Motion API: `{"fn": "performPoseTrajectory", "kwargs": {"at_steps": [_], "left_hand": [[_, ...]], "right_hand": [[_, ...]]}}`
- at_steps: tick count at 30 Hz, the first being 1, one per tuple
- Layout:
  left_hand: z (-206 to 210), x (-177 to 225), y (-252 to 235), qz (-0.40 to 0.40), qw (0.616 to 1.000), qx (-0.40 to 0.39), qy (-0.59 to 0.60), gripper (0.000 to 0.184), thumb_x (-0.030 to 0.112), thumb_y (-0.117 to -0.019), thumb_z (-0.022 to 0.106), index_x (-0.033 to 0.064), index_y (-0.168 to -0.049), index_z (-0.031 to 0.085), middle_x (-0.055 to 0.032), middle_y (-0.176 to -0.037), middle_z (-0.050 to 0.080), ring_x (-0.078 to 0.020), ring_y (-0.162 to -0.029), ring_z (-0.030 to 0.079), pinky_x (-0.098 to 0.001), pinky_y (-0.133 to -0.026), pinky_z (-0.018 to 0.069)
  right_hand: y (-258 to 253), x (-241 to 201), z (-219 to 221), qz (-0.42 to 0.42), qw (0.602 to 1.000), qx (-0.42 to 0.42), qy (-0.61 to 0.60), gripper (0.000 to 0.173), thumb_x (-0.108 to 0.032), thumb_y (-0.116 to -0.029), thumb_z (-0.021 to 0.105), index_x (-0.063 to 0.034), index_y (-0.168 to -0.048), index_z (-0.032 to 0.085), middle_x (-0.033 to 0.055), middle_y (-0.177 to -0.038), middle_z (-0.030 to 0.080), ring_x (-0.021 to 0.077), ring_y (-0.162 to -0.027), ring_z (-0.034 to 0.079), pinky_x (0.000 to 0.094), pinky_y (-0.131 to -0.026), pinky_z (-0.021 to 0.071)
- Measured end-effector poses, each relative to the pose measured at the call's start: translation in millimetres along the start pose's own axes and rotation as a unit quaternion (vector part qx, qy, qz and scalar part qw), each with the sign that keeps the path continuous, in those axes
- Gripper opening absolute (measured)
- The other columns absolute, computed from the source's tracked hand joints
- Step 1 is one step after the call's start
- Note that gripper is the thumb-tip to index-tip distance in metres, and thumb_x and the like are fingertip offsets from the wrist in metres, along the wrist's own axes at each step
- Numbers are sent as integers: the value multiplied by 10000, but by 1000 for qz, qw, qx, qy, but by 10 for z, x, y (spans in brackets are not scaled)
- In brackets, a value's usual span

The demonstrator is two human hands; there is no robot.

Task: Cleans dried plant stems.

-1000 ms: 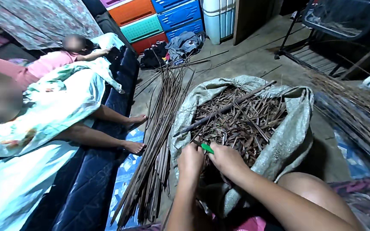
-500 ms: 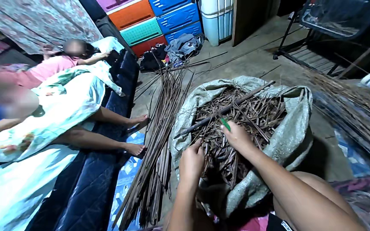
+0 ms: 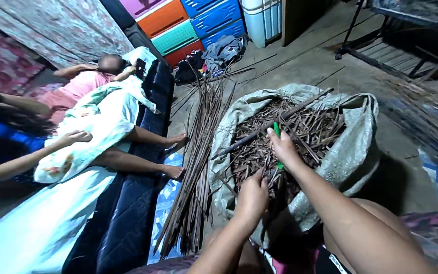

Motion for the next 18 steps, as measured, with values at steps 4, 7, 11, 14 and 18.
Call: {"fn": "performPoseTrajectory", "kwargs": {"at_steps": [4,7,11,14,18], "left_hand": [[24,53,-90,-25,998,-10,61,373,248,-1122,414,81,-1410,584,-99,-850,602,-180,-629,561,-369,-616,513],[152,61,-99,-19,983,-9,180,375,232,-1125,417,33,-1410,560,-33,-694,530,-126,-505,538,-309,-516,532],[343,99,-123,29,963,-4,267,379,222,-1128,392,-9,-1376,563,-9,-636,517,-99,-464,512,-267,-465,495],[325,96,-218,24,973,2,230,366,247,-1131,388,-2,-1306,591,-17,-651,510,-107,-473,498,-279,-469,487],[135,-47,-376,26,987,37,154,361,233,-1129,387,-1,-1272,623,-49,-721,559,-132,-545,546,-321,-552,520]], "right_hand": [[127,-103,-5,15,993,-80,86,387,-294,-1131,422,27,-1296,559,119,-920,559,187,-733,526,373,-710,473],[145,-132,-63,50,994,-88,47,360,-285,-1139,397,20,-1244,558,57,-841,509,128,-648,484,298,-620,444],[44,-126,-207,65,995,-72,4,362,-299,-1139,401,26,-1168,559,25,-776,473,86,-590,450,248,-569,415],[-12,-115,-261,11,994,-62,92,405,-320,-1131,423,40,-1193,599,125,-906,592,189,-762,564,375,-758,492],[120,-204,-233,-40,956,-98,275,421,-341,-1113,451,12,-1279,611,245,-1108,681,384,-1058,664,587,-946,495]]}}
Point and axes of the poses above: each hand's wrist, its own y-axis away from the middle knuckle, its own z-axis out of the palm, x = y × z, the point moved 3 cm from there along -y, towards the middle knuckle
